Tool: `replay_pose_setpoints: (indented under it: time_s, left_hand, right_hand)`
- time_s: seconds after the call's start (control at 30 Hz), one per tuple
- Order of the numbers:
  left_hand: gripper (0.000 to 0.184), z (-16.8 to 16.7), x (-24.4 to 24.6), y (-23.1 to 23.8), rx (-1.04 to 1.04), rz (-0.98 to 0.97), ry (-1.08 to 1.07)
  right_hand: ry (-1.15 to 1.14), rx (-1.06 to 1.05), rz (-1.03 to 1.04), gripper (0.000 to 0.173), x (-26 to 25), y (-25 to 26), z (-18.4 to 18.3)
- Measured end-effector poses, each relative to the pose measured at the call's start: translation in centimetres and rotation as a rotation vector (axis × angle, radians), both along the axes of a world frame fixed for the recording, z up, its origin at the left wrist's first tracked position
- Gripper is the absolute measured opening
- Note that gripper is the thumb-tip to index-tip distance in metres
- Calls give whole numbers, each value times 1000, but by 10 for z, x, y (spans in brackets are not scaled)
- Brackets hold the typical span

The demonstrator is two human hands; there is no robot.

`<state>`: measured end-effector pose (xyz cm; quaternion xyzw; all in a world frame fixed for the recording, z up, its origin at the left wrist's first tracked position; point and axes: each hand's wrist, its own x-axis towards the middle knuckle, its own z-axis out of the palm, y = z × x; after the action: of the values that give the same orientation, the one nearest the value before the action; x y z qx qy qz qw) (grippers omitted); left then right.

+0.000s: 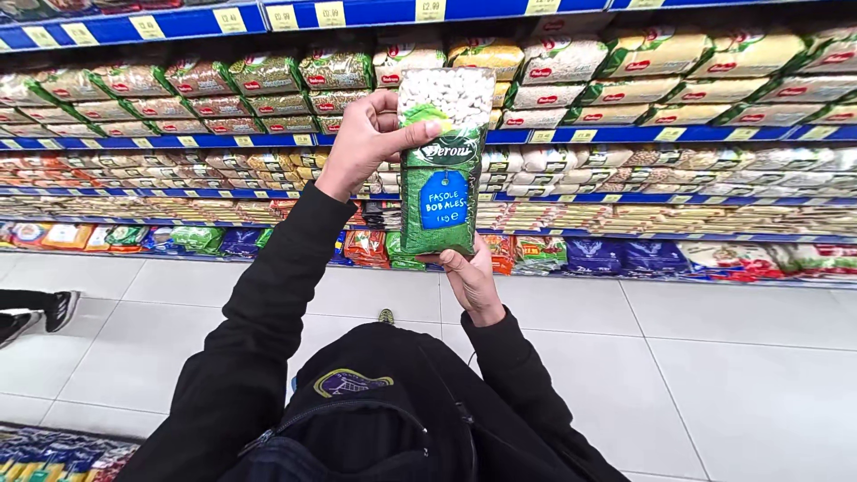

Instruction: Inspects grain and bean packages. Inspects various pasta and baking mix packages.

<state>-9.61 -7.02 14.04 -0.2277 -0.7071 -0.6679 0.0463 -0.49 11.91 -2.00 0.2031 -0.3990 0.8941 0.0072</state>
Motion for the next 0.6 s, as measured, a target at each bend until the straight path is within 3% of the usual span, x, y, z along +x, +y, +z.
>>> replay_pose_setpoints:
  time_s: [0.6]
  left_hand:
    - [50,0,1,6,9,-23,-68]
  right_hand:
    - [-14,-24,-12,72,2,4,-3]
